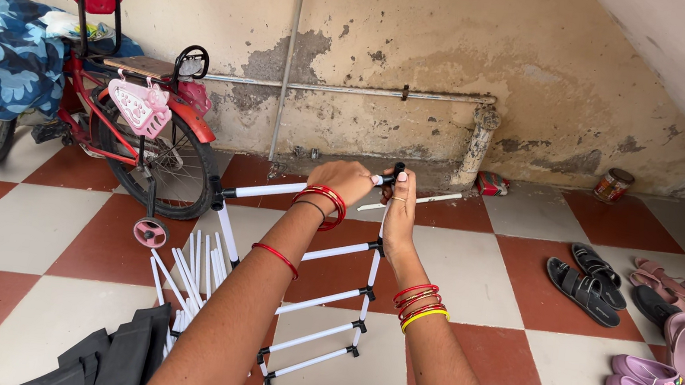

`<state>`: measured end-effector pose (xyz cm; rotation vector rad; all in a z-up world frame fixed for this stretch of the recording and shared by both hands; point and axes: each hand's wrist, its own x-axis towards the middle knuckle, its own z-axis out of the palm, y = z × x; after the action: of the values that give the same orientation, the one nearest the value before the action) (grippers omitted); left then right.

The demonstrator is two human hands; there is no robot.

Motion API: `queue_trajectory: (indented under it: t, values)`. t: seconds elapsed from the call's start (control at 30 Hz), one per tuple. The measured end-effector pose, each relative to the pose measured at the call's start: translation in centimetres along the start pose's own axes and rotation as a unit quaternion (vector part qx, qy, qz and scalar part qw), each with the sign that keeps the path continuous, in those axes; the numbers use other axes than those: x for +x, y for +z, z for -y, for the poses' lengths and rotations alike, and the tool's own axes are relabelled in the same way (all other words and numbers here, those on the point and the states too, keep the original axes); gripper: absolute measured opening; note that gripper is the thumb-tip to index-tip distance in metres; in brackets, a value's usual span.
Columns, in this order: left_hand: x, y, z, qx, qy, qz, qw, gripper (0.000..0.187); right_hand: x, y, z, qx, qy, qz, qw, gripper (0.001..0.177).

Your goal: The person assembles a storage rack by connecting white plastic tubes with black corner joints and sliding black fabric shelves onto the frame.

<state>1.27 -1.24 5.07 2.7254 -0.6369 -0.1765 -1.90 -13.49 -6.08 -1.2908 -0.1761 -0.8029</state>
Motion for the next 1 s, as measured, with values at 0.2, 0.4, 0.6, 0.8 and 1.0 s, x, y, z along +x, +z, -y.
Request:
queue_trajectory:
  t: [0.2,0.4,0.6,0.8,1.0]
  values:
    - [-1.5,1.9,2.8,-0.014,0.162,-0.187,0.969,0.022,0.3,-0.2,-0.6,-0.02,0.014,0.019,1.0,0.04]
    - [-6.3,-1.0,8.1,-0.08,0.067,-0.471,0.876,0.016,0.2,-0.4,0.2,0.005,0.043,0.02,0.999,0.039]
    - [-8.7,0.0,14.6,-0.198,0.008,-0.582,0.788,0.013,-0.3,0.3,2.3,0.012,0.067,0.017,0.998,0.038]
    - [-7.7,1.6,16.1,-0.447,-0.065,-0.431,0.782,0.039,-0.2,-0.2,1.1,0.031,0.05,0.045,0.997,0.04]
    - [-6.4,1.6,16.7,-0.462,-0.015,-0.428,0.777,0.041,0.5,-0.1,-1.6,0.089,0.037,0.003,0.995,0.036]
